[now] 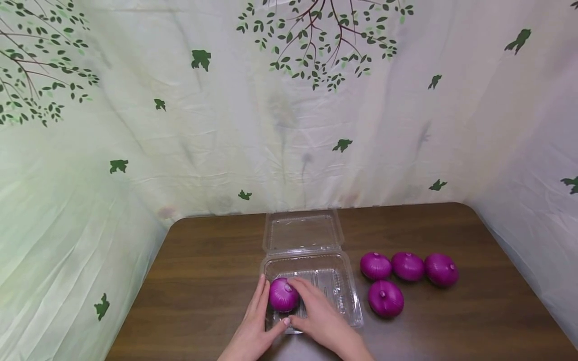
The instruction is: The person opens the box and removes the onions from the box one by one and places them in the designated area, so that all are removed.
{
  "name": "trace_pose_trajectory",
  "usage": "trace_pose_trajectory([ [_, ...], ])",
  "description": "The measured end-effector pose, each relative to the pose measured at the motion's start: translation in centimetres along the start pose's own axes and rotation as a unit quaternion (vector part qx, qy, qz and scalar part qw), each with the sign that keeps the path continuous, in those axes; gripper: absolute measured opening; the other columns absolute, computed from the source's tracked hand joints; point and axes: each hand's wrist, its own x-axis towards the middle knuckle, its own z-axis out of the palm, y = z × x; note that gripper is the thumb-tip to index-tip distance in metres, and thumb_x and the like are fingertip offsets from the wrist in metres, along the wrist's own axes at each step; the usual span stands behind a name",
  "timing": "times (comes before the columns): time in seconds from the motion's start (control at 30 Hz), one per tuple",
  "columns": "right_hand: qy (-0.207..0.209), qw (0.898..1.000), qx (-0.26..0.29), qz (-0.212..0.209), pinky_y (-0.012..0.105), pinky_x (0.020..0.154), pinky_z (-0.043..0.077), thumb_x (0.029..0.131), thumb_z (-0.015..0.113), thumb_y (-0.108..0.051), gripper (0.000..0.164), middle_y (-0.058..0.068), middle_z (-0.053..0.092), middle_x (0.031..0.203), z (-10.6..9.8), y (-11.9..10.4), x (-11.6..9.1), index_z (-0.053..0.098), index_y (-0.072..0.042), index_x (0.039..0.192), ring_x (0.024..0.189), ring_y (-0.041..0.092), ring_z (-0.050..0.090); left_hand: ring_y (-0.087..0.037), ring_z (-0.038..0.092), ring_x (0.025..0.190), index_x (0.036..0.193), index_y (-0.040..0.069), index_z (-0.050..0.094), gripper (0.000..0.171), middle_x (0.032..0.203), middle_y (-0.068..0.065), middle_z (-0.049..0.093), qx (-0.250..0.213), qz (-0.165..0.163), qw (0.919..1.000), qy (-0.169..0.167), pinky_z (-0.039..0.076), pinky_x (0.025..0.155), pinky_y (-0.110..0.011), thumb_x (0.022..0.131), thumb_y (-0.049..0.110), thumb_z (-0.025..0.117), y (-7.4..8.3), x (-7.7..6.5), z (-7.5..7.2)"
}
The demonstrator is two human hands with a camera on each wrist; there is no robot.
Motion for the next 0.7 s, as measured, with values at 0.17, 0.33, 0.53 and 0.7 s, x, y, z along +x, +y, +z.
trace_pose_trajectory([
  [0.17, -0.015, 1.000, 0.017, 0.004, 0.052, 0.103, 0.041, 0.076, 0.081, -0.020, 0.081, 0.008, 0.044, 0.149, 0.4, 0.0, 0.8, 0.044, -0.018, 0.147, 0.132, 0.029, 0.046, -0.032, 0.017, 0.146, 0.156, 0.001, 0.020, 0.098, 0.165, -0.005, 0.002, -0.003, 0.005, 1.0000, 0.002, 0.031, 0.109, -0.054, 0.089, 0.060, 0.060, 0.1, 0.0, 0.1],
  [0.33, -0.024, 1.000, 0.012, -0.007, 0.051, 0.101, 0.043, 0.074, 0.082, -0.017, 0.085, 0.008, 0.044, 0.148, 0.9, 0.2, 1.7, 0.041, -0.015, 0.149, 0.129, 0.028, 0.048, -0.035, 0.022, 0.144, 0.155, -0.001, 0.020, 0.096, 0.165, -0.008, 0.003, -0.005, 0.018, 0.9998, 0.006, 0.034, 0.107, -0.056, 0.090, 0.057, 0.061, 0.0, 0.0, 0.0],
  [0.53, -0.035, 0.999, 0.004, -0.008, 0.052, 0.100, 0.044, 0.075, 0.082, -0.017, 0.085, 0.007, 0.044, 0.147, 1.5, 0.3, 2.4, 0.041, -0.016, 0.150, 0.129, 0.029, 0.048, -0.033, 0.025, 0.144, 0.156, 0.001, 0.018, 0.098, 0.165, -0.005, 0.000, -0.015, 0.008, 0.9998, -0.005, 0.036, 0.106, -0.055, 0.090, 0.059, 0.060, -0.2, 0.0, 0.0],
  [0.7, -0.044, 0.999, 0.017, -0.011, 0.051, 0.101, 0.043, 0.079, 0.079, -0.015, 0.080, 0.006, 0.046, 0.146, 1.4, 0.3, 2.6, 0.041, -0.015, 0.149, 0.130, 0.028, 0.047, -0.033, 0.027, 0.143, 0.156, 0.000, 0.019, 0.098, 0.165, -0.006, 0.001, -0.012, 0.015, 0.9998, 0.000, 0.037, 0.106, -0.054, 0.090, 0.059, 0.060, -0.2, 0.1, 0.1],
])
